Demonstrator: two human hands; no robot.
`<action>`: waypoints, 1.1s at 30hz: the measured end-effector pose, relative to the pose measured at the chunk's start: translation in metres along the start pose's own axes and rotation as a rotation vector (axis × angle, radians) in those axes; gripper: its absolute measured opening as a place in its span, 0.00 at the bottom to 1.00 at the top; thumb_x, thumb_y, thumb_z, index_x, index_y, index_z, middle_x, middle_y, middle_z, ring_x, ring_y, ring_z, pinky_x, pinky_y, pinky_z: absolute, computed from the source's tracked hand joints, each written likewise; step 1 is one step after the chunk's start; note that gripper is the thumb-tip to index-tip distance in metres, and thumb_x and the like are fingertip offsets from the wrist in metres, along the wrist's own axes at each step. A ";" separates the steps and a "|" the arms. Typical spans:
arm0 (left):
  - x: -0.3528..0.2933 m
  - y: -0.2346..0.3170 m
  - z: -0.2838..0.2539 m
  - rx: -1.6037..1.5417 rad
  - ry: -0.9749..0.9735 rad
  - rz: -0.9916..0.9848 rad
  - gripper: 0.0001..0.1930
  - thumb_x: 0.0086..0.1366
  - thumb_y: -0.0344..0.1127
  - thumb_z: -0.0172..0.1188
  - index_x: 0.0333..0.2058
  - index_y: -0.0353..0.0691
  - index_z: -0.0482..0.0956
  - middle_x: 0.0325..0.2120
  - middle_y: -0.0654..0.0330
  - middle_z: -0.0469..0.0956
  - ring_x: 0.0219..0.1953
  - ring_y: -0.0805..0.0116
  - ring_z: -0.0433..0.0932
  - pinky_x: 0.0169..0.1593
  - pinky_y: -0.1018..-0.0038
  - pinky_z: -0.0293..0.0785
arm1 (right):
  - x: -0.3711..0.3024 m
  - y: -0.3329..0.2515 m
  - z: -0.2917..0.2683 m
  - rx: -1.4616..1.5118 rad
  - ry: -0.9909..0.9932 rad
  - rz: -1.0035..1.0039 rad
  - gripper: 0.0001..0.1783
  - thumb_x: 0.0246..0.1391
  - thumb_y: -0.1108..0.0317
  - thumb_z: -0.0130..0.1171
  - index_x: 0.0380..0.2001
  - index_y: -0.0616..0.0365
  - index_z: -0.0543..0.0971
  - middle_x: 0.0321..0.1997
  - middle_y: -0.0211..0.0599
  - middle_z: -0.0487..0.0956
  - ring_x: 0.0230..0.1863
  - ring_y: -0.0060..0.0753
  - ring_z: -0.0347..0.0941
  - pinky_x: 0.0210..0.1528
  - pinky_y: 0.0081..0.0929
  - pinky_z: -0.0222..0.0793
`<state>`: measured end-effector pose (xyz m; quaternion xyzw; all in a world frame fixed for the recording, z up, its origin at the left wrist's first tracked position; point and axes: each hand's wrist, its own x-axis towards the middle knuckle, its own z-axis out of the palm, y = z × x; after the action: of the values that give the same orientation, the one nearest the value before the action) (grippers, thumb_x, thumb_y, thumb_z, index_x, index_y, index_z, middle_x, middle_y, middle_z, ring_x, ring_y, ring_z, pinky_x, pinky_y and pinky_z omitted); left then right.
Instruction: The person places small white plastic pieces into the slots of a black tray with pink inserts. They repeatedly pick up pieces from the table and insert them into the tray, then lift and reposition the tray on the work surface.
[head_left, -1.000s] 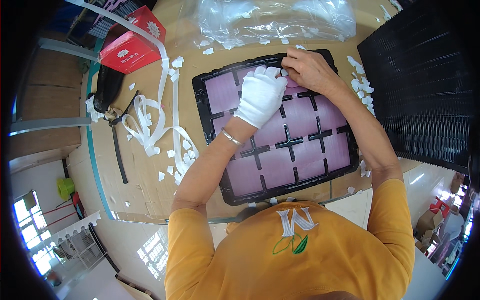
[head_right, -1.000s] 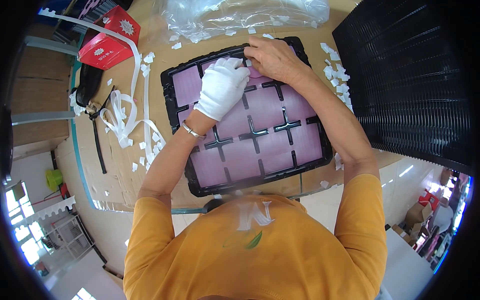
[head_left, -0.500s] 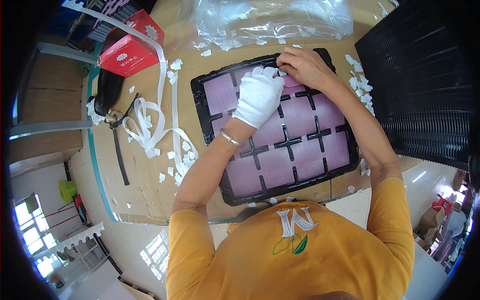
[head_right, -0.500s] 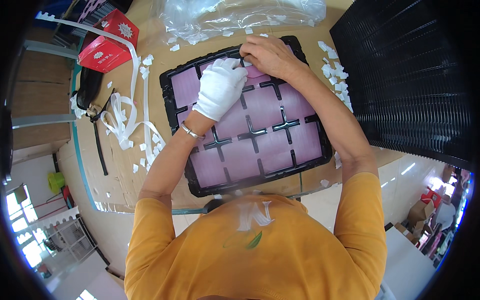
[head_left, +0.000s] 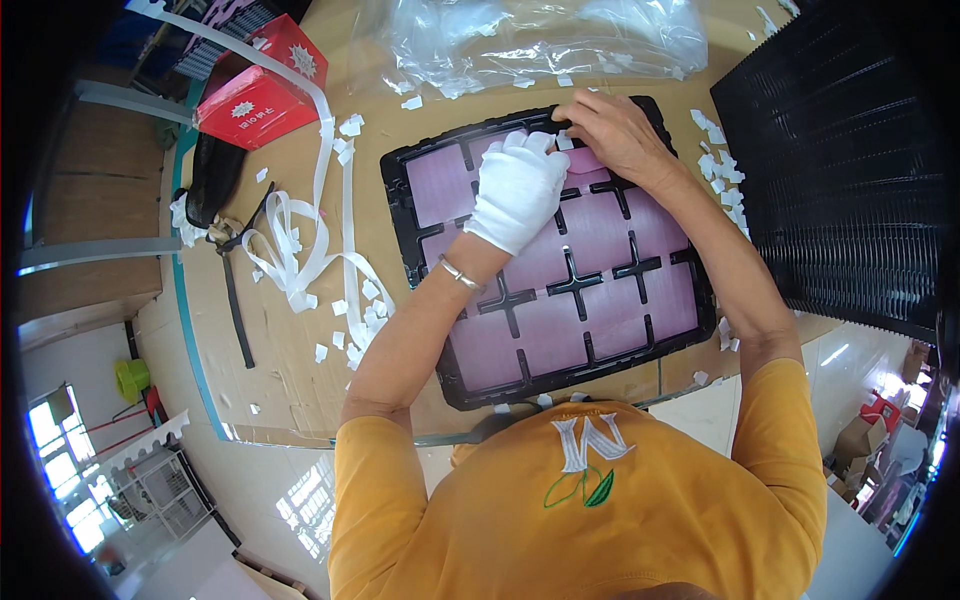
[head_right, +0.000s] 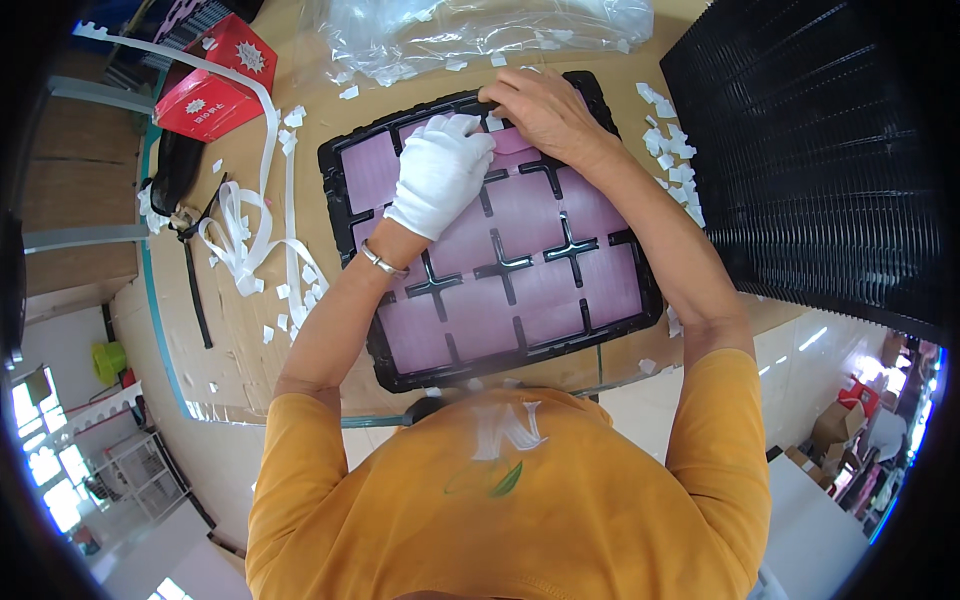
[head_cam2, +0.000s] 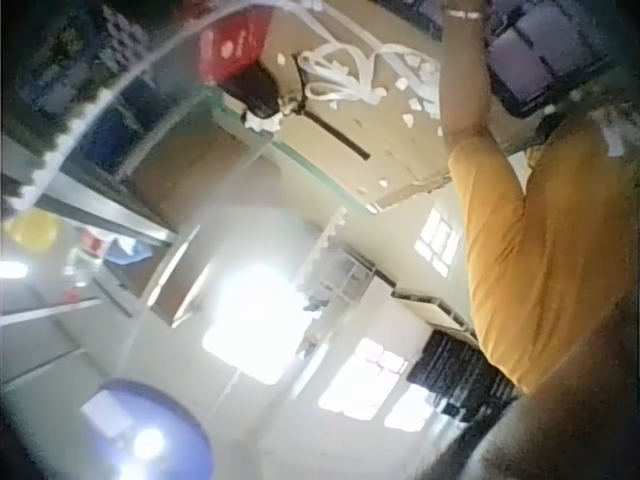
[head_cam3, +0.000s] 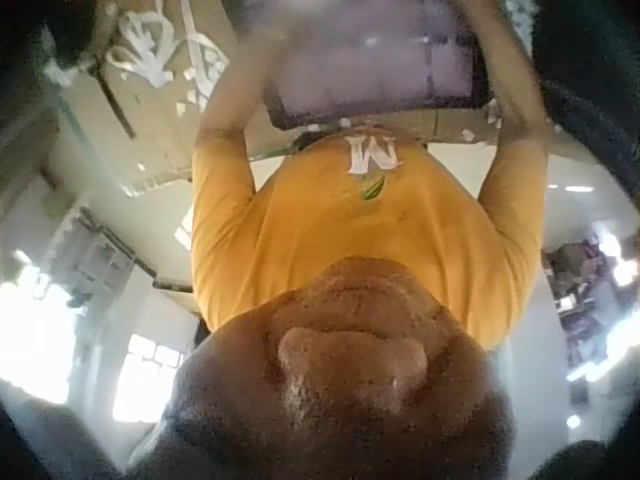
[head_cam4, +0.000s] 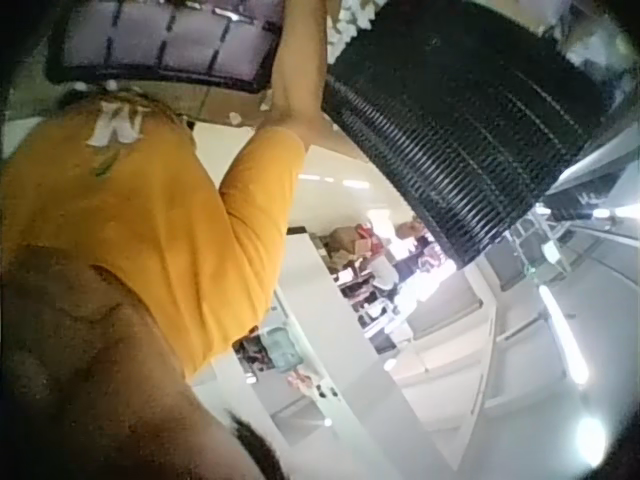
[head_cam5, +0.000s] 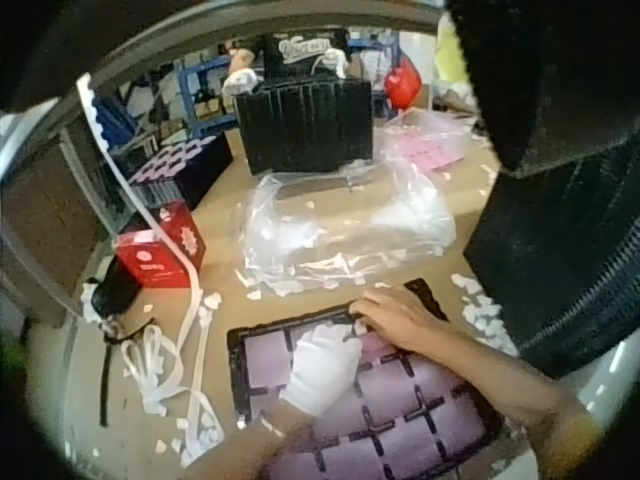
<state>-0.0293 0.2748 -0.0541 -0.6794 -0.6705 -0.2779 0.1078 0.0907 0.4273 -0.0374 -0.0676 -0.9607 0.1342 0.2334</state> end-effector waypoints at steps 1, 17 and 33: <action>-0.001 -0.001 0.000 0.003 0.004 -0.003 0.04 0.50 0.33 0.65 0.27 0.44 0.82 0.31 0.60 0.77 0.34 0.57 0.77 0.35 0.63 0.74 | 0.003 0.000 0.002 -0.010 -0.033 0.001 0.04 0.49 0.75 0.58 0.30 0.54 0.75 0.32 0.33 0.72 0.39 0.39 0.72 0.42 0.38 0.62; -0.001 -0.001 0.001 0.022 -0.002 0.004 0.05 0.49 0.33 0.65 0.28 0.45 0.82 0.33 0.60 0.78 0.35 0.58 0.77 0.36 0.63 0.74 | -0.005 -0.003 0.004 -0.100 0.008 0.093 0.04 0.53 0.71 0.61 0.31 0.55 0.75 0.32 0.35 0.71 0.37 0.41 0.72 0.39 0.36 0.62; -0.001 0.000 -0.001 0.019 -0.038 -0.007 0.05 0.50 0.34 0.65 0.28 0.44 0.83 0.33 0.59 0.78 0.35 0.56 0.77 0.37 0.62 0.75 | 0.033 -0.008 0.010 -0.322 -0.388 0.069 0.02 0.43 0.74 0.60 0.23 0.58 0.77 0.30 0.38 0.75 0.38 0.46 0.74 0.41 0.43 0.65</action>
<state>-0.0290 0.2737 -0.0538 -0.6811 -0.6774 -0.2591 0.1007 0.0566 0.4239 -0.0296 -0.1094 -0.9937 -0.0020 0.0261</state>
